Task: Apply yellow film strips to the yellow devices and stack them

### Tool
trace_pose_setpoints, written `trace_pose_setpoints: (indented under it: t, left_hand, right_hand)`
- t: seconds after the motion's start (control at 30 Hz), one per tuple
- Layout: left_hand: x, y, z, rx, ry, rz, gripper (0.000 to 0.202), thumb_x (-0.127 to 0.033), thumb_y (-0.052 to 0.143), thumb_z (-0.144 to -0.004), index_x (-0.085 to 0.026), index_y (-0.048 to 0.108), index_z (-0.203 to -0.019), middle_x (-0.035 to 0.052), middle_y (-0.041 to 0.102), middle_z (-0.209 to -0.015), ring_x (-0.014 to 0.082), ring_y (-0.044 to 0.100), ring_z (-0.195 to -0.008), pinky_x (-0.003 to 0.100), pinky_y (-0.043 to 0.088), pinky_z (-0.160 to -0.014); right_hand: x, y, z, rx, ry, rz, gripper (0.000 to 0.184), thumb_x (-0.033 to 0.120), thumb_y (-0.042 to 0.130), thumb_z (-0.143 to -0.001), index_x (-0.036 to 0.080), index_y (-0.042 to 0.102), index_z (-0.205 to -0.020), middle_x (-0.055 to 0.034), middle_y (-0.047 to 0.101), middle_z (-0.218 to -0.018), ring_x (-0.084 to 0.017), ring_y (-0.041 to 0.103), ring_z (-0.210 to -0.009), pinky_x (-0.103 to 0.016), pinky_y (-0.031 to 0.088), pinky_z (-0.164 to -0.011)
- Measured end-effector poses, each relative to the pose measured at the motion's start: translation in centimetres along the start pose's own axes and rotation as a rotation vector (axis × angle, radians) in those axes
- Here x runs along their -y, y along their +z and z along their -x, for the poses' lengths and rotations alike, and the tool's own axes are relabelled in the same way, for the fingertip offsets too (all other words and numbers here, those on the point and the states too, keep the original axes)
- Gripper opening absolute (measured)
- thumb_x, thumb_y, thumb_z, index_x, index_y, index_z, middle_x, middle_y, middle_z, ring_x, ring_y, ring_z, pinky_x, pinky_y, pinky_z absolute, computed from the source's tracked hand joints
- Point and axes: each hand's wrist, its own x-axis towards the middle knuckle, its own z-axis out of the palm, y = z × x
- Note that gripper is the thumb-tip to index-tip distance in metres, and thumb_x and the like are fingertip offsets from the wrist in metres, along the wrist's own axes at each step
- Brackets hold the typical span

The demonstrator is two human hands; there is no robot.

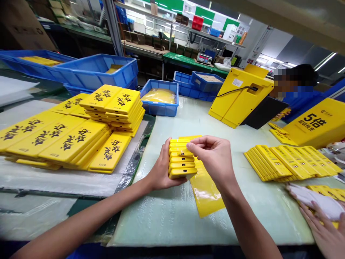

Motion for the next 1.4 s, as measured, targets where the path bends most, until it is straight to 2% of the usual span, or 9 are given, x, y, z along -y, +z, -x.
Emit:
trace_pose_setpoints:
  t: [0.23,0.53,0.77,0.87,0.93,1.0,1.1,1.23,1.4]
  left_hand:
    - [0.0,0.0,0.0,0.016,-0.021,-0.014,0.151,-0.065,0.093,-0.069,-0.028,-0.015,-0.168,0.0245,0.020,-0.168,0.0536,0.031,-0.155,0.077,0.035,-0.125]
    - [-0.1,0.0,-0.1,0.018,-0.006,-0.030,0.148,-0.067,0.091,-0.071,-0.028,-0.014,-0.168,0.0241,0.019,-0.168,0.0540,0.031,-0.155,0.077,0.034,-0.125]
    - [0.0,0.0,-0.1,0.009,0.001,-0.007,0.145,-0.067,0.089,-0.073,-0.025,-0.010,-0.170,0.0248,0.023,-0.167,0.0514,0.032,-0.155,0.074,0.034,-0.126]
    - [0.1,-0.1,-0.1,0.007,-0.004,0.003,0.144,-0.066,0.089,-0.074,-0.024,-0.010,-0.170,0.0253,0.024,-0.167,0.0508,0.032,-0.155,0.074,0.034,-0.126]
    - [0.1,-0.1,-0.2,0.005,-0.004,0.008,0.143,-0.065,0.089,-0.074,-0.024,-0.009,-0.170,0.0255,0.025,-0.166,0.0505,0.032,-0.154,0.074,0.033,-0.126]
    - [0.1,-0.2,-0.4,0.001,0.004,0.006,0.144,-0.066,0.090,-0.073,-0.023,-0.008,-0.170,0.0252,0.027,-0.164,0.0503,0.033,-0.154,0.074,0.033,-0.126]
    - [0.0,-0.3,-0.5,0.002,0.003,-0.002,0.145,-0.068,0.089,-0.072,-0.024,-0.007,-0.170,0.0241,0.030,-0.162,0.0492,0.036,-0.152,0.072,0.035,-0.126]
    - [0.1,-0.4,-0.5,0.002,-0.007,-0.013,0.145,-0.068,0.090,-0.072,-0.025,-0.008,-0.171,0.0234,0.031,-0.162,0.0484,0.038,-0.151,0.071,0.037,-0.126]
    - [0.0,-0.5,-0.5,0.011,-0.011,-0.039,0.144,-0.068,0.088,-0.074,-0.022,-0.007,-0.171,0.0242,0.030,-0.163,0.0484,0.035,-0.153,0.069,0.034,-0.127]
  right_hand:
    - [-0.1,1.2,0.4,0.014,0.084,0.000,0.022,0.028,0.092,-0.058,0.015,0.080,-0.069,-0.0027,0.073,-0.063,-0.011,0.063,-0.056,-0.021,0.052,-0.052]
    - [-0.2,0.8,-0.3,0.069,0.090,0.119,0.024,0.032,0.087,-0.060,0.013,0.078,-0.072,-0.0042,0.072,-0.066,-0.013,0.061,-0.059,-0.024,0.048,-0.054]
    - [-0.6,-1.1,-2.3,0.175,0.029,0.626,0.040,0.042,0.091,-0.068,0.014,0.078,-0.094,0.0004,0.062,-0.061,-0.014,0.055,-0.056,-0.025,0.036,-0.050]
    - [-1.4,-1.5,-3.1,0.364,0.096,0.478,0.054,0.048,0.082,-0.081,0.013,0.073,-0.120,0.0008,0.064,-0.065,-0.014,0.057,-0.054,-0.024,0.040,-0.048]
    - [-2.8,-2.0,-3.3,0.439,0.113,0.308,0.053,0.046,0.070,-0.091,0.014,0.068,-0.133,0.0004,0.066,-0.071,-0.015,0.059,-0.055,-0.026,0.046,-0.051]
    - [-5.0,-3.0,-3.3,0.276,0.056,0.327,0.038,0.038,0.059,-0.098,0.015,0.074,-0.123,-0.0024,0.070,-0.076,-0.016,0.063,-0.059,-0.028,0.051,-0.059]
    - [-9.0,-4.7,-2.0,0.024,0.059,0.670,0.022,0.020,0.059,-0.095,0.015,0.081,-0.095,-0.0081,0.078,-0.086,-0.020,0.072,-0.077,-0.030,0.053,-0.075]
    - [-13.1,-5.3,0.8,0.060,0.195,0.857,0.016,0.008,0.068,-0.086,0.015,0.081,-0.089,-0.0070,0.081,-0.088,-0.022,0.076,-0.084,-0.029,0.053,-0.079]
    - [-13.9,-3.2,3.1,-0.002,0.222,0.983,0.014,0.018,0.069,-0.095,0.011,0.081,-0.095,-0.0163,0.078,-0.104,-0.028,0.074,-0.098,-0.034,0.051,-0.087]
